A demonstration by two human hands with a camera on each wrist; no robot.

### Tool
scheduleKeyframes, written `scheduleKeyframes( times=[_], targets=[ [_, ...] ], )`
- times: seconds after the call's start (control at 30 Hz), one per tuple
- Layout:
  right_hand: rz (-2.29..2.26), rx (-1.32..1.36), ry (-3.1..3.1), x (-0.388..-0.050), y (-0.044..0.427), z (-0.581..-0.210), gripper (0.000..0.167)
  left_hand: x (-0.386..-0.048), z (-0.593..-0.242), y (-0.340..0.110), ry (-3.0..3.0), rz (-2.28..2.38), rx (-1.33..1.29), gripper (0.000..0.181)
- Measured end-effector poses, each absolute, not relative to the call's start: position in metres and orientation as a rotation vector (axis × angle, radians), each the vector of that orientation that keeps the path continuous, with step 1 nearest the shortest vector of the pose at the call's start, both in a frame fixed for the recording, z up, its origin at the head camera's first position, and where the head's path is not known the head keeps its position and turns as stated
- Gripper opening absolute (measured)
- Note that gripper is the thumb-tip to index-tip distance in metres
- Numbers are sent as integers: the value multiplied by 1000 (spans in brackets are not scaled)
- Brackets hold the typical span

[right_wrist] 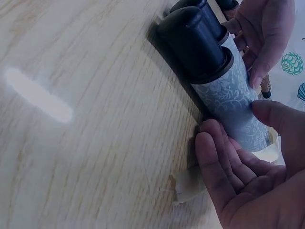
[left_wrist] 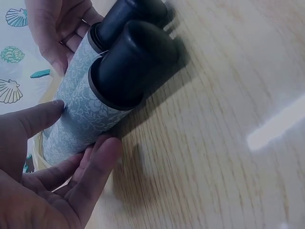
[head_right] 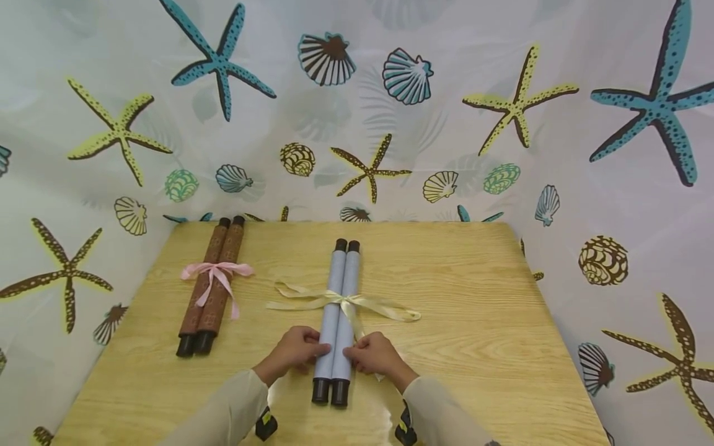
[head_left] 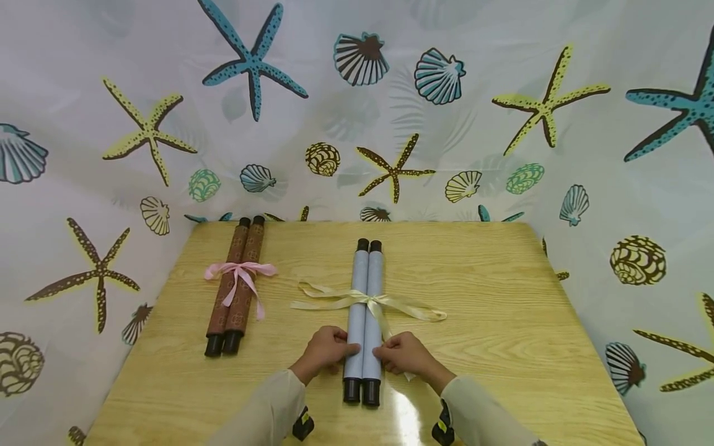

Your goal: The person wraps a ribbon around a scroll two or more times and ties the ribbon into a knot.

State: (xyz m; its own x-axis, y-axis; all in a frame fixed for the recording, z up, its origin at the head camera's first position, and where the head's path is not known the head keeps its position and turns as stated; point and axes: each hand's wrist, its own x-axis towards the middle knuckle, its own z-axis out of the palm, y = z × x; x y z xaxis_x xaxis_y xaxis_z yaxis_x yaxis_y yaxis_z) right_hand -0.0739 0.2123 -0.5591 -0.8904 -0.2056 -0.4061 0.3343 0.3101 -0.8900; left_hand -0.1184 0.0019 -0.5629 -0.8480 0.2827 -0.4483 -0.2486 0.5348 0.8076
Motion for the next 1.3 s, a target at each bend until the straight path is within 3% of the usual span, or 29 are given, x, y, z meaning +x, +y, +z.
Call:
scheduleKeyframes(
  times=[0.8, 1.3],
  targets=[
    [-1611, 59, 2256, -79, 197, -558, 22, -117, -557, -6, 2346, 1306, 2, 38],
    [-1547, -53, 2329, -104, 183, -526, 22, -130, -516, -23, 2362, 1374, 2, 40]
  ],
)
